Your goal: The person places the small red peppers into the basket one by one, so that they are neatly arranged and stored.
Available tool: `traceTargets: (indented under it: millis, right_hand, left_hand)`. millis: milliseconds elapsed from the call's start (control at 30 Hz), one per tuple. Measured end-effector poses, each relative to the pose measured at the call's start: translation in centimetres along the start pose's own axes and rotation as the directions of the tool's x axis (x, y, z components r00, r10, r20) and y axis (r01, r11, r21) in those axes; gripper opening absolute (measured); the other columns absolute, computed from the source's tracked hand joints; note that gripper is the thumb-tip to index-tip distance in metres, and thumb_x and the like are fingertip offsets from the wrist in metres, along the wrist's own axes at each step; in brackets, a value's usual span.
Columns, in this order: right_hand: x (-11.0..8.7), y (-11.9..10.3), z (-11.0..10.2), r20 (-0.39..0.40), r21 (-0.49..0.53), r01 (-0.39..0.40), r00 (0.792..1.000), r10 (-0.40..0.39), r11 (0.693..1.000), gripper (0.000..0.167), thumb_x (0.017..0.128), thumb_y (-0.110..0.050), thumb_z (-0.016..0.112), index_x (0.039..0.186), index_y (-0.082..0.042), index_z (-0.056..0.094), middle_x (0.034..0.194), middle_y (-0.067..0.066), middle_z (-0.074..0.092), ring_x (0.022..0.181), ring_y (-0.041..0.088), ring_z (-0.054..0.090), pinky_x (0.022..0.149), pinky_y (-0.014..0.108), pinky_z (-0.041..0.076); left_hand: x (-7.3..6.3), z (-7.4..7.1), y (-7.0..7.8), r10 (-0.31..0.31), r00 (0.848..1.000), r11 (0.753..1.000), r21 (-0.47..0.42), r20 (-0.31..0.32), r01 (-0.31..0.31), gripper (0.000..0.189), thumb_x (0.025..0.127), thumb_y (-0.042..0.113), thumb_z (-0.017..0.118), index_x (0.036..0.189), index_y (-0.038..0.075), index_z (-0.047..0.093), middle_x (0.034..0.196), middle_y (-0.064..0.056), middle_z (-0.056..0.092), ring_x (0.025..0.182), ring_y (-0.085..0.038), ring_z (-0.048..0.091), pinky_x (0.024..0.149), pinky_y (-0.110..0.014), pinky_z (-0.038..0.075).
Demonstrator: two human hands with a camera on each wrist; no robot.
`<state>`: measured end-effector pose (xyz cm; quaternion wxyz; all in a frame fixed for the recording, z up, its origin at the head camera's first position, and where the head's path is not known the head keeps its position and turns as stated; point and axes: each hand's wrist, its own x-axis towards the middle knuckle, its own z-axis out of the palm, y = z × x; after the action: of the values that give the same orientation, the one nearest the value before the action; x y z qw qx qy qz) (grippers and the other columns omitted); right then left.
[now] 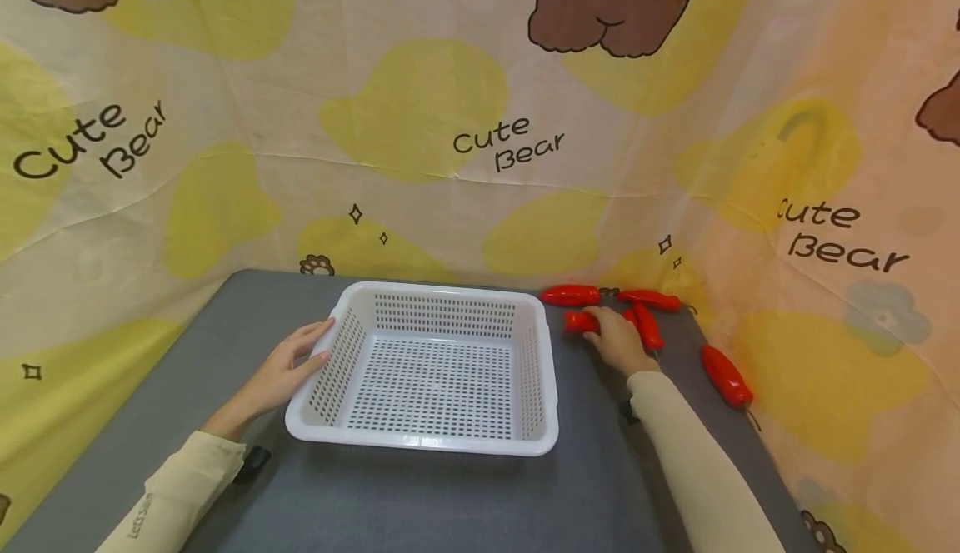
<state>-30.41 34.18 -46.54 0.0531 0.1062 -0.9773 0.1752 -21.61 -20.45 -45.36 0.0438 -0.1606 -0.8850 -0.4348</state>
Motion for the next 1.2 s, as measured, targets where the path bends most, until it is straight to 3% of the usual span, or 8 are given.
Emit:
traceTargets:
  millis: [233, 367, 667, 833, 1000, 1200]
  right_hand:
    - [0.4, -0.1, -0.8, -0.063, 0.203, -0.076, 0.994, 0.090, 0.976, 0.053, 0.098, -0.008, 0.063, 0.146, 0.007, 0.044, 0.131, 0.035, 0.059, 0.112, 0.048, 0.059, 0.103, 0.063, 0.048]
    - [0.5, -0.3, -1.1, -0.074, 0.279, -0.088, 0.991, 0.113, 0.956, 0.054, 0.100, -0.008, 0.060, 0.148, 0.008, 0.040, 0.137, 0.037, 0.054, 0.117, 0.051, 0.060, 0.102, 0.062, 0.050]
    - [0.1, -0.9, -1.4, -0.104, 0.380, -0.067, 0.988, 0.115, 0.922, 0.062, 0.101, -0.007, 0.059, 0.153, 0.007, 0.029, 0.138, 0.040, 0.052, 0.119, 0.054, 0.058, 0.101, 0.063, 0.050]
    - [-0.1, -1.5, -1.8, -0.111, 0.446, -0.050, 0.988, 0.110, 0.894, 0.072, 0.102, -0.007, 0.056, 0.160, -0.003, 0.012, 0.141, 0.040, 0.047, 0.123, 0.054, 0.056, 0.099, 0.063, 0.050]
    - [-0.3, -1.9, -2.2, -0.130, 0.465, -0.028, 0.987, 0.099, 0.885, 0.079, 0.103, -0.006, 0.053, 0.163, -0.011, 0.001, 0.143, 0.041, 0.045, 0.122, 0.054, 0.057, 0.097, 0.064, 0.051]
    - [-0.5, -2.7, -2.7, -0.167, 0.442, 0.025, 0.984, 0.055, 0.897, 0.073, 0.104, -0.004, 0.050, 0.163, -0.015, 0.008, 0.151, 0.036, 0.038, 0.126, 0.053, 0.050, 0.106, 0.069, 0.043]
  left_hand:
    - [0.1, 0.0, 0.0, 0.005, 1.000, 1.000, 0.000, -0.007, -0.005, 0.057, 0.102, 0.013, 0.057, 0.153, -0.002, 0.037, 0.156, -0.031, 0.033, 0.140, -0.051, 0.033, 0.110, -0.073, 0.034]
    - [0.1, 0.0, 0.0, 0.001, 1.000, 1.000, -0.006, -0.008, -0.001, 0.057, 0.102, 0.013, 0.057, 0.154, -0.002, 0.037, 0.157, -0.031, 0.033, 0.140, -0.051, 0.032, 0.110, -0.073, 0.034]
    - [-0.1, 0.2, -0.1, 0.010, 1.000, 1.000, -0.018, -0.010, -0.010, 0.057, 0.102, 0.013, 0.057, 0.153, -0.003, 0.037, 0.156, -0.032, 0.034, 0.139, -0.051, 0.034, 0.109, -0.073, 0.034]
    - [-0.2, 0.2, 0.1, -0.001, 1.000, 1.000, -0.024, -0.006, 0.001, 0.058, 0.102, 0.014, 0.057, 0.153, -0.003, 0.037, 0.156, -0.031, 0.034, 0.139, -0.051, 0.034, 0.110, -0.073, 0.033]
    - [-0.2, 0.2, 0.3, -0.015, 1.000, 1.000, -0.016, -0.011, 0.015, 0.057, 0.102, 0.014, 0.057, 0.153, -0.002, 0.037, 0.157, -0.031, 0.033, 0.139, -0.051, 0.034, 0.110, -0.073, 0.035]
    - [-0.2, 0.1, 0.3, -0.017, 1.000, 0.999, -0.029, -0.013, 0.017, 0.057, 0.103, 0.013, 0.056, 0.154, -0.002, 0.036, 0.157, -0.032, 0.032, 0.138, -0.052, 0.035, 0.106, -0.072, 0.040]
